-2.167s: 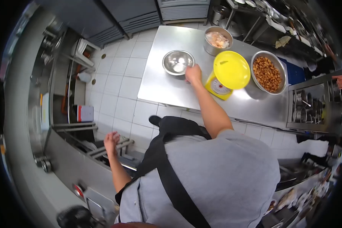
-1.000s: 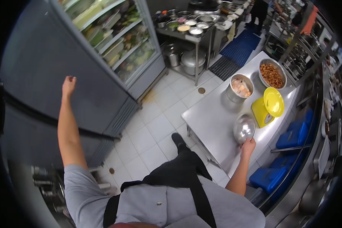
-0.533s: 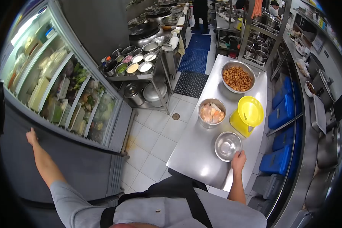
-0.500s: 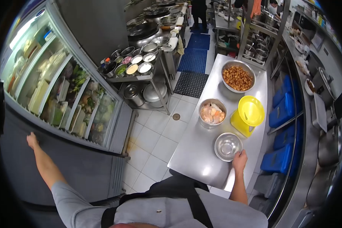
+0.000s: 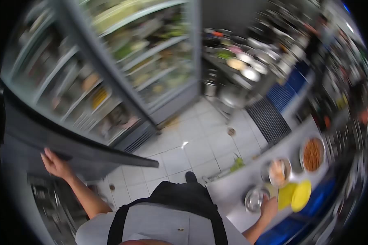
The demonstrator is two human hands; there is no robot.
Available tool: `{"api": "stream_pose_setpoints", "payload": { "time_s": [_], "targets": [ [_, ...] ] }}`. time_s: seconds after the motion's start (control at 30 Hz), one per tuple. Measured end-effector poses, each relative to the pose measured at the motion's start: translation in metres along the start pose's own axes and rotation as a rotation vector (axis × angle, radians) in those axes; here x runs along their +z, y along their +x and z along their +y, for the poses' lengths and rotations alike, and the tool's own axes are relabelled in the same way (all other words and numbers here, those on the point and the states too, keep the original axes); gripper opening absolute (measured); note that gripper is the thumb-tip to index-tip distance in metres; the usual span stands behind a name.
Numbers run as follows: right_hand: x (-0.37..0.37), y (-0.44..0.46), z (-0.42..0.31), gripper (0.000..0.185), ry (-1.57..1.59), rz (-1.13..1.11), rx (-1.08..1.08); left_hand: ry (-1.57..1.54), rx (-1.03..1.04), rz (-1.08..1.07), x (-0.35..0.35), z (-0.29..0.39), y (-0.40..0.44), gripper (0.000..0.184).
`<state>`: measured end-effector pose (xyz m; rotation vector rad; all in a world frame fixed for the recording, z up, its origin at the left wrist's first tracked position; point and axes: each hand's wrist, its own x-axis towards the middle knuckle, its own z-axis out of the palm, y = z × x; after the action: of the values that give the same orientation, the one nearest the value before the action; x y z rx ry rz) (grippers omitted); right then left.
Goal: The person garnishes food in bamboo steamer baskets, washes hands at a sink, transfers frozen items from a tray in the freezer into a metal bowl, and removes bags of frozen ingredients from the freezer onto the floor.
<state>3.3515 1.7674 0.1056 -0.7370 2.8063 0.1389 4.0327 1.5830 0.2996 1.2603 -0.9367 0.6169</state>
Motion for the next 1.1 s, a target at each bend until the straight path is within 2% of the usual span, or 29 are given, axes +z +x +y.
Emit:
{"api": "stream_pose_setpoints", "payload": {
  "time_s": [0.03,0.1,0.17,0.23,0.27,0.33,0.4,0.43,0.5,0.53,0.57,0.6,0.63,0.67,0.7,0.73,0.77,0.8,0.87,0.9,0.93,0.97,1.0,1.03,1.07,1.1],
  "targets": [
    [-0.008,0.022,-0.035,0.059,-0.014,0.011,-0.109,-0.045,-0.074,0.211,-0.064,-0.037,-0.013,0.041],
    [-0.02,0.052,-0.104,0.057,-0.086,0.017,-0.572,-0.111,-0.075,0.048,-0.196,-0.046,-0.024,0.051],
    [-0.049,0.038,-0.222,0.053,-0.049,0.034,-0.871,-0.196,-0.521,0.584,-0.21,0.033,-0.001,0.058],
    [-0.081,-0.002,-0.33,0.05,-0.098,0.021,-1.224,-0.189,-0.588,0.726,-0.219,0.066,0.019,0.055],
    [-0.097,-0.031,-0.381,0.05,-0.135,0.008,-1.392,-0.039,-0.448,0.642,-0.242,0.05,0.02,0.056],
    [-0.114,-0.09,-0.466,0.05,-0.129,0.032,-1.756,0.022,-0.43,0.744,-0.261,0.038,0.033,0.053],
    [-0.13,-0.168,-0.531,0.049,0.036,0.064,-2.028,0.233,-0.4,0.888,-0.273,0.024,0.044,0.052],
    [-0.14,-0.209,-0.556,0.049,0.09,0.032,-2.125,0.234,-0.392,0.909,-0.284,0.019,0.04,0.052],
    [-0.161,-0.286,-0.597,0.049,0.215,0.019,-2.292,0.907,0.455,0.631,-0.303,0.006,0.037,0.046],
    [-0.168,-0.319,-0.617,0.049,0.286,0.035,-2.36,0.722,0.712,0.75,-0.299,-0.009,0.041,0.042],
    [-0.172,-0.35,-0.639,0.049,0.462,0.039,-2.416,0.52,0.958,0.85,-0.285,-0.024,0.048,0.04],
    [-0.183,-0.379,-0.665,0.048,0.651,0.067,-2.467,0.347,0.94,0.633,-0.259,-0.051,0.055,0.036],
    [-0.199,-0.407,-0.69,0.046,0.783,-0.042,-2.424,0.178,0.909,0.418,-0.211,-0.076,0.069,0.034],
    [-0.213,-0.432,-0.712,0.045,0.906,-0.159,-2.369,-0.03,0.712,0.381,-0.144,-0.096,0.095,0.032],
    [-0.226,-0.455,-0.738,0.045,1.105,-0.212,-2.28,-0.307,0.42,0.285,-0.093,-0.119,0.116,0.03],
    [-0.243,-0.47,-0.767,0.045,1.152,-0.175,-2.24,-0.239,0.121,0.164,-0.049,-0.132,0.151,0.031],
    [-0.259,-0.484,-0.802,0.043,1.346,-0.01,-2.267,-0.266,-0.099,0.025,-0.004,-0.128,0.197,0.036],
    [-0.277,-0.493,-0.835,0.042,1.442,-0.01,-2.227,-0.323,-0.186,-0.096,0.025,-0.161,0.238,0.031],
    [-0.314,-0.505,-0.896,0.044,1.517,-0.299,-1.985,0.009,-0.133,-0.04,0.095,-0.196,0.314,0.038],
    [-0.331,-0.509,-0.919,0.055,1.468,-0.325,-1.869,0.107,0.011,0.065,0.126,-0.224,0.349,0.044],
    [-0.344,-0.508,-0.956,0.064,1.423,-0.345,-1.888,0.216,-0.099,0.004,0.153,-0.253,0.386,0.045],
    [-0.349,-0.513,-0.974,0.064,1.425,-0.34,-1.886,0.323,-0.206,-0.057,0.172,-0.277,0.418,0.046],
    [-0.354,-0.52,-0.99,0.069,1.313,-0.193,-1.867,0.318,-0.201,-0.054,0.183,-0.293,0.44,0.046],
    [-0.362,-0.527,-1.008,0.074,1.204,-0.049,-1.842,0.383,-0.26,-0.134,0.193,-0.305,0.461,0.047],
    [-0.367,-0.535,-1.02,0.08,1.081,0.149,-1.903,0.451,-0.318,-0.217,0.199,-0.304,0.47,0.047],
    [-0.369,-0.537,-1.031,0.08,1.081,0.146,-1.902,0.453,-0.318,-0.218,0.203,-0.305,0.474,0.047]
  ]
}}
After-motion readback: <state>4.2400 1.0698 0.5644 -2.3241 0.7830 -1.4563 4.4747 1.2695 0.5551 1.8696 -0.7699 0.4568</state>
